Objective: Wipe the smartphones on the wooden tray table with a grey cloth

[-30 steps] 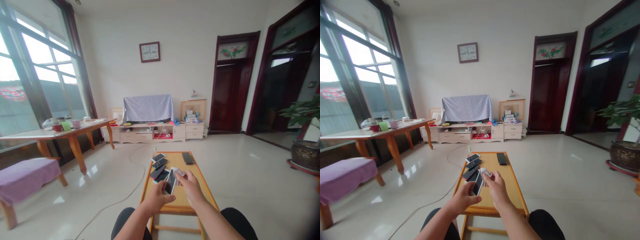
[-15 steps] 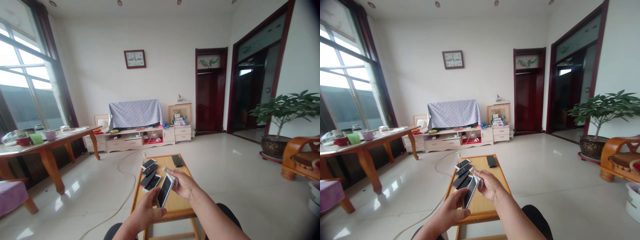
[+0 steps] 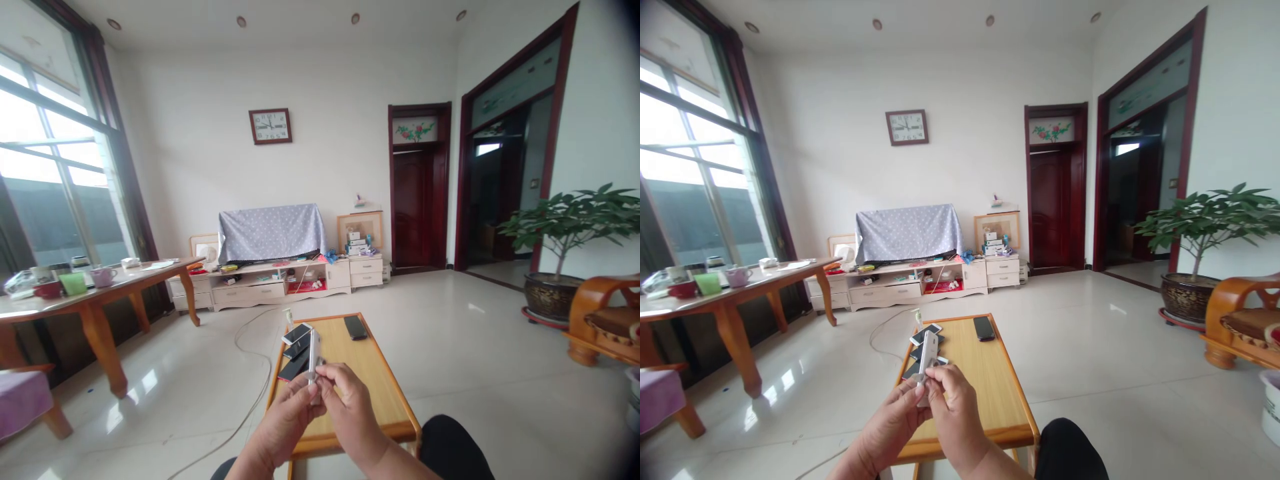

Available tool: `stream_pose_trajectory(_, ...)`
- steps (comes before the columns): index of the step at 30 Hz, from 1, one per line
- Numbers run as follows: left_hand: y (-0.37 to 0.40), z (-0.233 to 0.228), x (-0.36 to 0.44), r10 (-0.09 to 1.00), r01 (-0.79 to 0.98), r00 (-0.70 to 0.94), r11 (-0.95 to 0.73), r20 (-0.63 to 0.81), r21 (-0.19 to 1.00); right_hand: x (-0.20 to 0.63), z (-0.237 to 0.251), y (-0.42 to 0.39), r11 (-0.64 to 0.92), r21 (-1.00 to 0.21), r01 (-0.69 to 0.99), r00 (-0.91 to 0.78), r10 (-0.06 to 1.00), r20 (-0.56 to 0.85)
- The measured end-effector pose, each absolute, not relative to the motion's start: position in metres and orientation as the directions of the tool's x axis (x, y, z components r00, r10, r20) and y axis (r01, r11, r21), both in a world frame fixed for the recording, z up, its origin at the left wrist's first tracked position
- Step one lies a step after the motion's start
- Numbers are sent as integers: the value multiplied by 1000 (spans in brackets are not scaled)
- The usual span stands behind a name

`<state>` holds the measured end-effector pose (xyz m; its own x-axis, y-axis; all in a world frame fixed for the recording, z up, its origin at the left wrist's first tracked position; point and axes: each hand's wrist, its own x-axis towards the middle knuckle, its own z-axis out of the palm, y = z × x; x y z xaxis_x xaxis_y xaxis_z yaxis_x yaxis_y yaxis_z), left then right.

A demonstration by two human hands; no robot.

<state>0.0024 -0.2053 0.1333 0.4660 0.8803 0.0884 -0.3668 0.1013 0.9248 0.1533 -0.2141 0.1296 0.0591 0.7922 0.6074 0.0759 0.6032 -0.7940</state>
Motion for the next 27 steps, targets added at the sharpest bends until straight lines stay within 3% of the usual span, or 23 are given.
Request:
stream_pose_trajectory(4, -206, 122, -3, 850, -422, 525, 212, 47, 882, 166, 145, -183, 492, -870, 4, 155, 860, 487)
stream_pose_trajectory(7, -207, 117, -3, 850, -481, 526, 270, 27, 834, 173, 151, -169, 479, -878, 11, 183, 862, 473)
stream_pose_trajectory(15, -202, 115, -3, 877, -593, 480, 310, 17, 743, 150, 138, -205, 522, -849, 80, -41, 853, 521)
stream_pose_trajectory(22, -211, 113, -2, 867, -586, 497, 360, -30, 726, 172, 165, -167, 520, -844, 133, 209, 818, 536)
stream_pose_trajectory(27, -209, 114, -2, 877, -631, 480, 366, -27, 684, 147, 139, -202, 534, -830, 158, 6, 841, 542)
